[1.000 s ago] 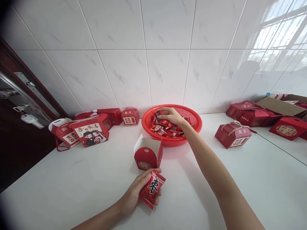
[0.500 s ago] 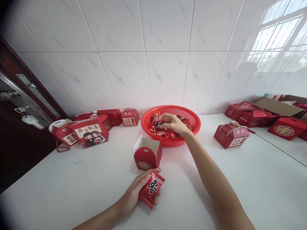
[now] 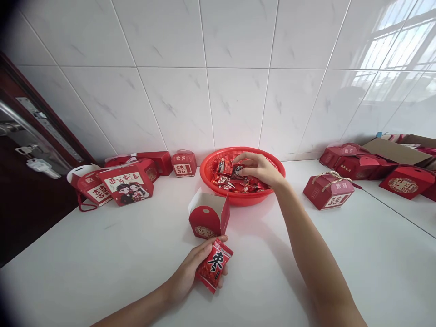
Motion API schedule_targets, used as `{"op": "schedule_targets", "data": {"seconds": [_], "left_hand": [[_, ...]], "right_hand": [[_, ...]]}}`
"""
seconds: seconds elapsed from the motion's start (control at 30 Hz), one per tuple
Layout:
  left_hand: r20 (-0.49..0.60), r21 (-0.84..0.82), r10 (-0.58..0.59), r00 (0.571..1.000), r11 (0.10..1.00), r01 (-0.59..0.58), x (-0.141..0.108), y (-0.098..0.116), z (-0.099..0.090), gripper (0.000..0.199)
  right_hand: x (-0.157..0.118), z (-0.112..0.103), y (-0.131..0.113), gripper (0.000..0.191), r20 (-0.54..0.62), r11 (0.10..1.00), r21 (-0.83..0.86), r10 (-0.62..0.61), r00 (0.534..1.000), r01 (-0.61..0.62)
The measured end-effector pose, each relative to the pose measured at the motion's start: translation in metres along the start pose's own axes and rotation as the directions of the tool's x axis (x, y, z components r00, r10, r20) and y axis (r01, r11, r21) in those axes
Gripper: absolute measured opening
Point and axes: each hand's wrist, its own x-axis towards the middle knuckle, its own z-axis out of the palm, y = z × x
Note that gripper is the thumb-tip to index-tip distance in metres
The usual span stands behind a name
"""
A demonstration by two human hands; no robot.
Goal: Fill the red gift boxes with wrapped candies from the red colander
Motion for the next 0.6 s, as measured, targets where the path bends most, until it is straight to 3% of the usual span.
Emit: {"op": "schedule_targets", "data": {"seconds": [0.27, 0.6], "left_hand": [[0.001, -0.01, -0.005, 1.0, 1.0, 0.005, -0.001, 0.004, 0.003, 0.066], [0.014, 0.023, -0.014, 1.0, 1.0, 0.014, -0.002, 0.001, 0.001, 0.056]], "right_hand": [[-0.008, -0.019, -0.008, 0.032, -0.105, 0.997, -0.062, 0.049, 0.993, -0.055], [0.0, -0.018, 0.007, 0.038, -0.059, 0.98, -0.155, 0.117, 0.991, -0.125]]}}
